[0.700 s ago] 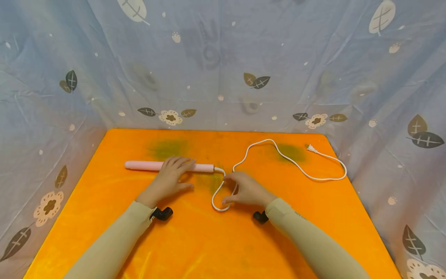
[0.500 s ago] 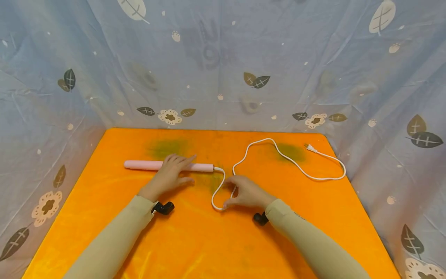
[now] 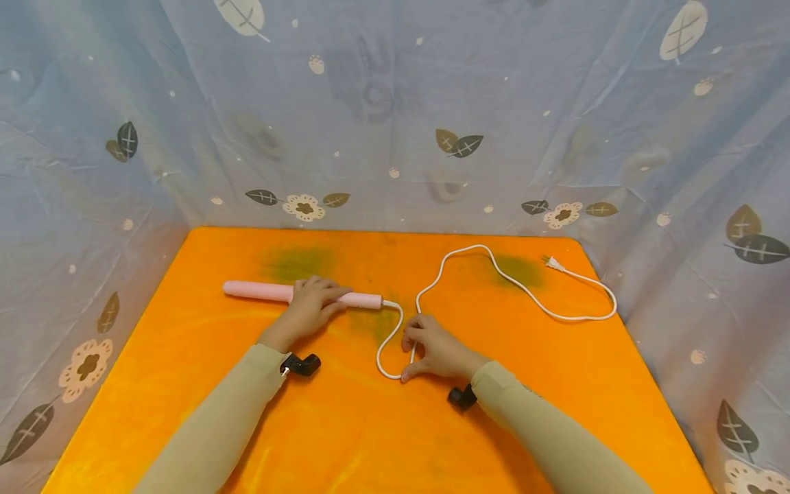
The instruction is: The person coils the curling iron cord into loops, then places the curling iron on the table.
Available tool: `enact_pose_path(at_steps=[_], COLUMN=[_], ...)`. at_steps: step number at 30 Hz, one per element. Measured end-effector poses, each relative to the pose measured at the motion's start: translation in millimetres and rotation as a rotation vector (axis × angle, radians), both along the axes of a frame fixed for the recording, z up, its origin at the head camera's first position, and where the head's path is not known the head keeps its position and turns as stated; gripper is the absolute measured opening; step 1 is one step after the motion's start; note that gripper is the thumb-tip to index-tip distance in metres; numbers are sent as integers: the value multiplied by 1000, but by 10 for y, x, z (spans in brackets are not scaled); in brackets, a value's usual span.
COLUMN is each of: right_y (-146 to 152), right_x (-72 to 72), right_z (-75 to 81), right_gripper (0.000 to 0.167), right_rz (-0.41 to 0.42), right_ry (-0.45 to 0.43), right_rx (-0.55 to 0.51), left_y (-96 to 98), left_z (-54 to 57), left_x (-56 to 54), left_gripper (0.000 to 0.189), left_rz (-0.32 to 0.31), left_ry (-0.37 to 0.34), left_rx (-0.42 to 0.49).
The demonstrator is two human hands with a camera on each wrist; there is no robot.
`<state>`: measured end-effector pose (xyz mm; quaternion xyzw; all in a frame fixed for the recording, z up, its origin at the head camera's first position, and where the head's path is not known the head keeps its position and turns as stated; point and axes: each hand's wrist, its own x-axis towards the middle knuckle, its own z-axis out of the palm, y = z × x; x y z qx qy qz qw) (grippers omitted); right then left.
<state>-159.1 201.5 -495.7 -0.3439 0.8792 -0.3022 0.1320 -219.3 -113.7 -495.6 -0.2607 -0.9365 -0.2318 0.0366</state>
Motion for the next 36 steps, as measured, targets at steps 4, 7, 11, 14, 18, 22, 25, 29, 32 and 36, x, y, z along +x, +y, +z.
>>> enact_pose_path(at_steps=[4,7,11,14,18,22,25,29,32,36], right_y=[13,36,57,54,27,-20,-45,-95,-149,-226], right_x=[23,32,39,42,54,83,104,114,110,101], right_z=[20,64,150,180,162,141,157,233,311,406], right_gripper=[47,46,39,31,26,27,27,25,20,15], right_rz=[7,14,15,29,49,61,57,58,56,17], right_ry=[-11,-41,-98,-71,61,223,309,361,385,389], right_rx=[30,59,87,105,108,120,150,144,115,101], left_y=[17,26,37,42,44,45,58,71,76,75], left_z=[-3,-5,-19,-30,-32,-30,-22,-4,6,25], left_x=[4,0,-8,-10,-15,-15,-9,1,7,21], left_gripper=[37,36,35,36,36,36,36,39,42,41], left_rz=[25,24,26,34,41,44,40,40,43,46], left_ry=[-3,5,3,-11,-12,-5,-4,-11,-22,-45], left_rx=[-6,6,14,6,6,0,-8,-21,-45,-65])
